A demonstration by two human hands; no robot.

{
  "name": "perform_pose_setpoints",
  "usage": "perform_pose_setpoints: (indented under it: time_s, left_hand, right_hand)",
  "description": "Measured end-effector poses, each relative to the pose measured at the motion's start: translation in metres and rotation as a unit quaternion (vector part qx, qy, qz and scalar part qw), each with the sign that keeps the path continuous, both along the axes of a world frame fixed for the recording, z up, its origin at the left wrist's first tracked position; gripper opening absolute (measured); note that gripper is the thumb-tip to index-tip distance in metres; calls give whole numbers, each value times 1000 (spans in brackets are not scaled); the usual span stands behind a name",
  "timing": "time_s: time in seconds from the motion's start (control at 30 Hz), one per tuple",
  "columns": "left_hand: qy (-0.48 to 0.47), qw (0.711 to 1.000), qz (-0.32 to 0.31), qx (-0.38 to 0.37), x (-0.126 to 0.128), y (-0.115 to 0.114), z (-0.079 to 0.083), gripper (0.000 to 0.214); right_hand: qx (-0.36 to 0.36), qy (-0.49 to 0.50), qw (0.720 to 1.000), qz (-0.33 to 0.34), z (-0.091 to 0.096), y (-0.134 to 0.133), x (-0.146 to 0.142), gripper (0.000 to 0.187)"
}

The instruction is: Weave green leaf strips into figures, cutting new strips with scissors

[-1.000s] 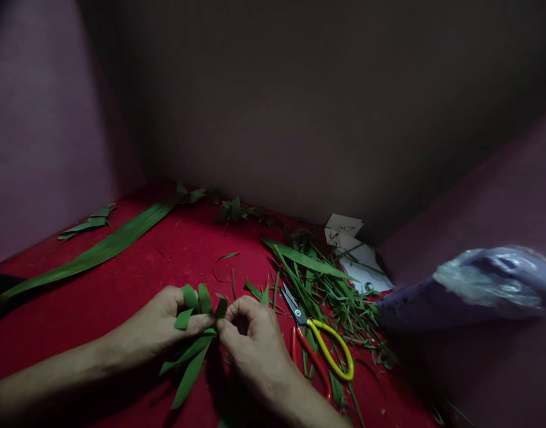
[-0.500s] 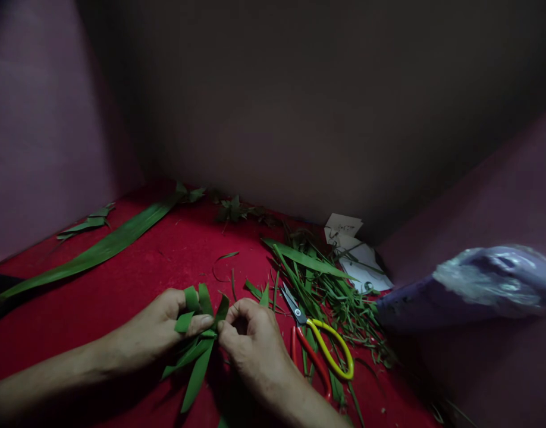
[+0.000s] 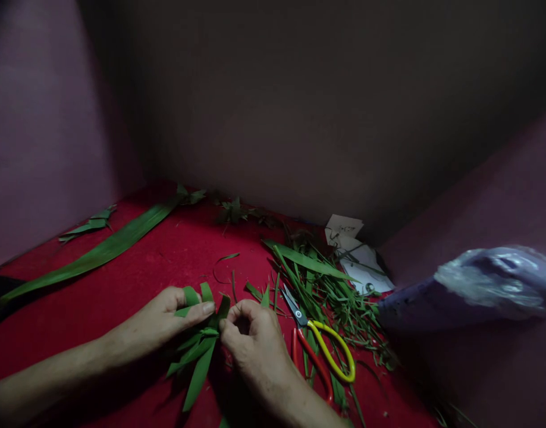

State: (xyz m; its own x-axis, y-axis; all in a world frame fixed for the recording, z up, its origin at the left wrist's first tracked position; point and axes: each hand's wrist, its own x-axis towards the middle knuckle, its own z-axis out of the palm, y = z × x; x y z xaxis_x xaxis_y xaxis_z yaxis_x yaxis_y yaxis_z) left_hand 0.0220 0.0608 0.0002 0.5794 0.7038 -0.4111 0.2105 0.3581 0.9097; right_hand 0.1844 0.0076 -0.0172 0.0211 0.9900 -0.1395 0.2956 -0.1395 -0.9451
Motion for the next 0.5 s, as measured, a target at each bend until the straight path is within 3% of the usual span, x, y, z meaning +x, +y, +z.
perform_pose_setpoints:
  time_s: [0.27, 0.5]
  left_hand:
    - [-85, 994, -54, 32, 2, -2, 5, 18]
    - [-45, 996, -54, 46, 3, -4, 6, 21]
  right_hand:
    - [-15, 18, 1000, -4, 4, 0, -3, 16]
    - [-41, 43, 998, -11, 4, -2, -6, 12]
